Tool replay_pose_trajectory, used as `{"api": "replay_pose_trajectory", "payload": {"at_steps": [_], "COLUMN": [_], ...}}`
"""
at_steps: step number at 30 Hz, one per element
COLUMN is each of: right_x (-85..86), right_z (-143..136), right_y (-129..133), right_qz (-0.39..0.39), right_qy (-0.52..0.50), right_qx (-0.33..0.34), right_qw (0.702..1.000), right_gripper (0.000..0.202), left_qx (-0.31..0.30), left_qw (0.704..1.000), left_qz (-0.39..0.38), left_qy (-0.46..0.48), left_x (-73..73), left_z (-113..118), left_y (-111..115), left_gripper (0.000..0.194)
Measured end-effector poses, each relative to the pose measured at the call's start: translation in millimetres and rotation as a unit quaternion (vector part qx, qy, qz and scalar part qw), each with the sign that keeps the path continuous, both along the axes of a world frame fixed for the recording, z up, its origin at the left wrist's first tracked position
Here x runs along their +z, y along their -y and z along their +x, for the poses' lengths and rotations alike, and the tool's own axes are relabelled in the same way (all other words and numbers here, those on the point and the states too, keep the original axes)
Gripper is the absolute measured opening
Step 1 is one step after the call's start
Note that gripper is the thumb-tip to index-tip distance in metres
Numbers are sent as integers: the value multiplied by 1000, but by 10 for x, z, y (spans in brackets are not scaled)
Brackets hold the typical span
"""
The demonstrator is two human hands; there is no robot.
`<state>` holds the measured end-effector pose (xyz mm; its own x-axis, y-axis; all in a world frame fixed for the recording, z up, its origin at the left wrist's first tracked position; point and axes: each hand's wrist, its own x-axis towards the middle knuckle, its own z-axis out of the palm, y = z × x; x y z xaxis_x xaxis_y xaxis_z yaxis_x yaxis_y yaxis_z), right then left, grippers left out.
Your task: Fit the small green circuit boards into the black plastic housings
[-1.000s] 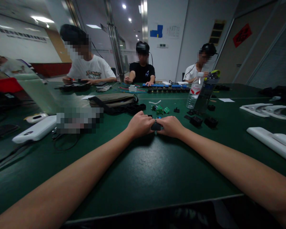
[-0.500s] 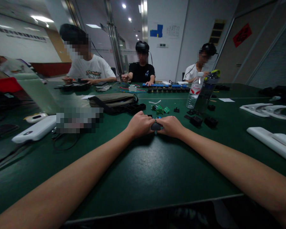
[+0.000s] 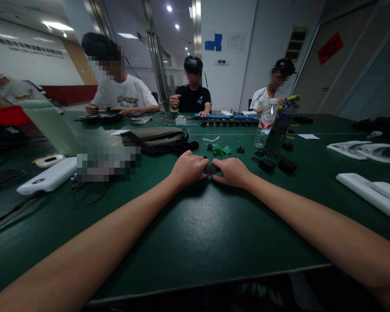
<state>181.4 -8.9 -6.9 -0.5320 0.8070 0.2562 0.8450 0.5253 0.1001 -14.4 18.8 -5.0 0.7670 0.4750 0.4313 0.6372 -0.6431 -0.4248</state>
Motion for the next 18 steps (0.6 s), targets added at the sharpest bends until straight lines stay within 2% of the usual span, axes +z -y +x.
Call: {"api": "replay_pose_trajectory", "payload": {"at_steps": [7,13,16,18], "right_x": [-3,-40,-63,-70], "right_z": [1,29,62,91], "right_y": [-1,-76,-132,-163], "right_qz": [1,-15,-17,-16], "right_qy": [-24,-95,-156,-191], "right_qx": [-12,-55,-77,-86], "right_qw": [1000,994,985,978], "right_gripper": [32,35,38,38], "left_qx": [12,28,30,26], "left_qw": [1000,996,992,990], "left_qz": [-3,-2,-41,-77], "left_qy": [8,90,115,116], "left_x": [17,62,61,39], "left_z": [-1,-119,-216,-264], "left_y": [-8,-79,-133,-167], "left_gripper": [18,13,21,34]}}
